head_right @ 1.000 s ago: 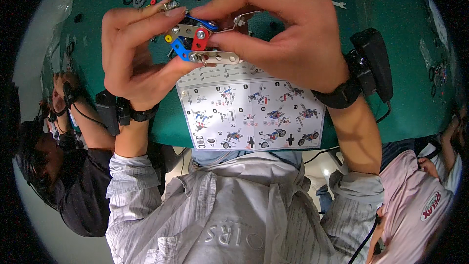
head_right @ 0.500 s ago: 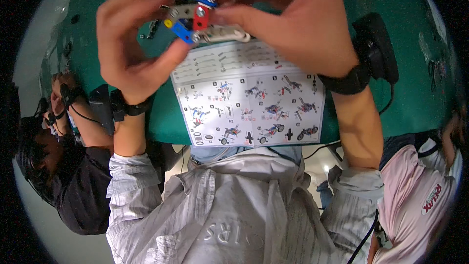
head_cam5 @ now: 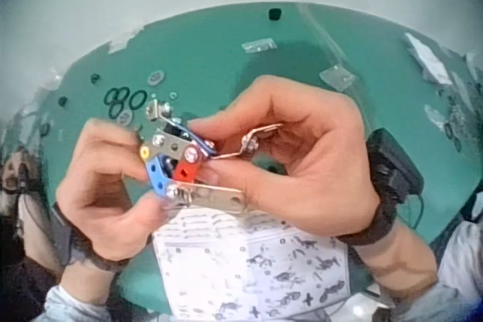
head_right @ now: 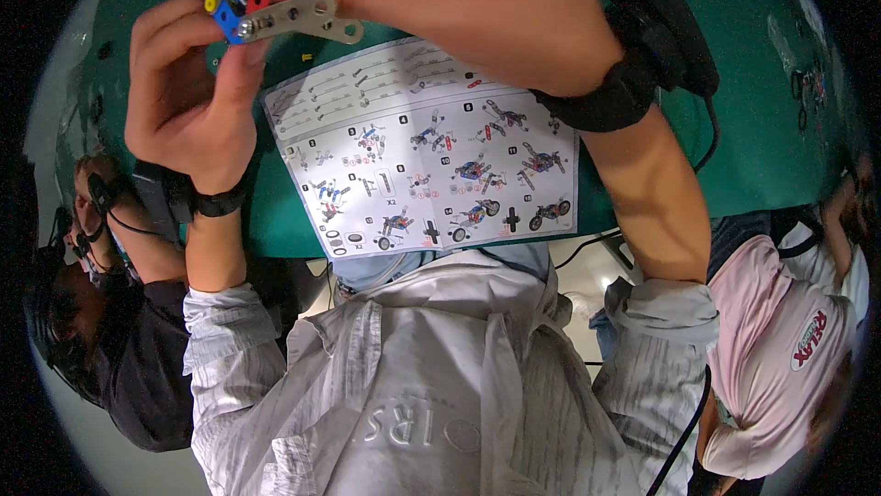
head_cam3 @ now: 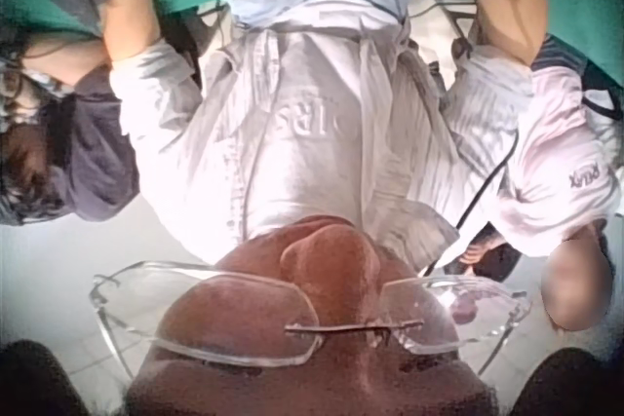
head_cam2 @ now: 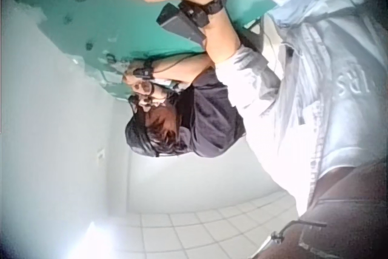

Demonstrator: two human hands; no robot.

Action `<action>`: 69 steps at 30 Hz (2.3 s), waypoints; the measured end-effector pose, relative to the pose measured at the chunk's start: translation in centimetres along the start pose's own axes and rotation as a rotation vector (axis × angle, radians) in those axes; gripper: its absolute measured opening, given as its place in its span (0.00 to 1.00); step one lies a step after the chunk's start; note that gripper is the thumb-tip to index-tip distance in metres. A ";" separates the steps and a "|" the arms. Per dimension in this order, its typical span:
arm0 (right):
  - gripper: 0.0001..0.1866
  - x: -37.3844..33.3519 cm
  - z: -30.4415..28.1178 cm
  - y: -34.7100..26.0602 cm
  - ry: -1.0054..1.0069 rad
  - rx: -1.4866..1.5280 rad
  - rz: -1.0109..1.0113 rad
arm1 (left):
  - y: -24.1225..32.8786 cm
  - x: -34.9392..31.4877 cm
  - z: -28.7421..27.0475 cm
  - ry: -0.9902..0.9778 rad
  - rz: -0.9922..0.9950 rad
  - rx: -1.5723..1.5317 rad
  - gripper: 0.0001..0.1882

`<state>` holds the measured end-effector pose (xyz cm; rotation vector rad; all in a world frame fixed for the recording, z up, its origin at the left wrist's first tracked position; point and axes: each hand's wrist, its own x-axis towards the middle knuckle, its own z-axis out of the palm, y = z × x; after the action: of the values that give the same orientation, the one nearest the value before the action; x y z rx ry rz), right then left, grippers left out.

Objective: The person assembles a toy motorcycle by fitting together metal plates, screws, and nuts while referencing an instruction manual. They insert screws into the metal frame, attach a yellow plastic component, and pick up small fasteners from the table.

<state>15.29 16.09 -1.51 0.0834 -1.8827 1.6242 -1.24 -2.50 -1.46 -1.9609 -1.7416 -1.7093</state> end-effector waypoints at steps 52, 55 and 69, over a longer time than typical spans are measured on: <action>0.15 -0.4 1.3 1.1 0.049 -0.023 -0.084 | -0.9 -0.6 0.1 -0.026 -0.239 -0.179 0.16; 0.16 -0.4 1.3 1.1 0.045 -0.030 -0.077 | -0.9 -0.5 0.1 -0.013 -0.272 -0.203 0.16; 0.16 -0.5 1.2 0.1 0.049 -0.114 -0.065 | -0.9 -0.4 0.2 -0.032 -0.247 -0.262 0.17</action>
<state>15.16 14.88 -1.88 0.0552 -1.9111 1.4602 -1.68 -2.30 -2.37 -1.9427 -1.9296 -2.0938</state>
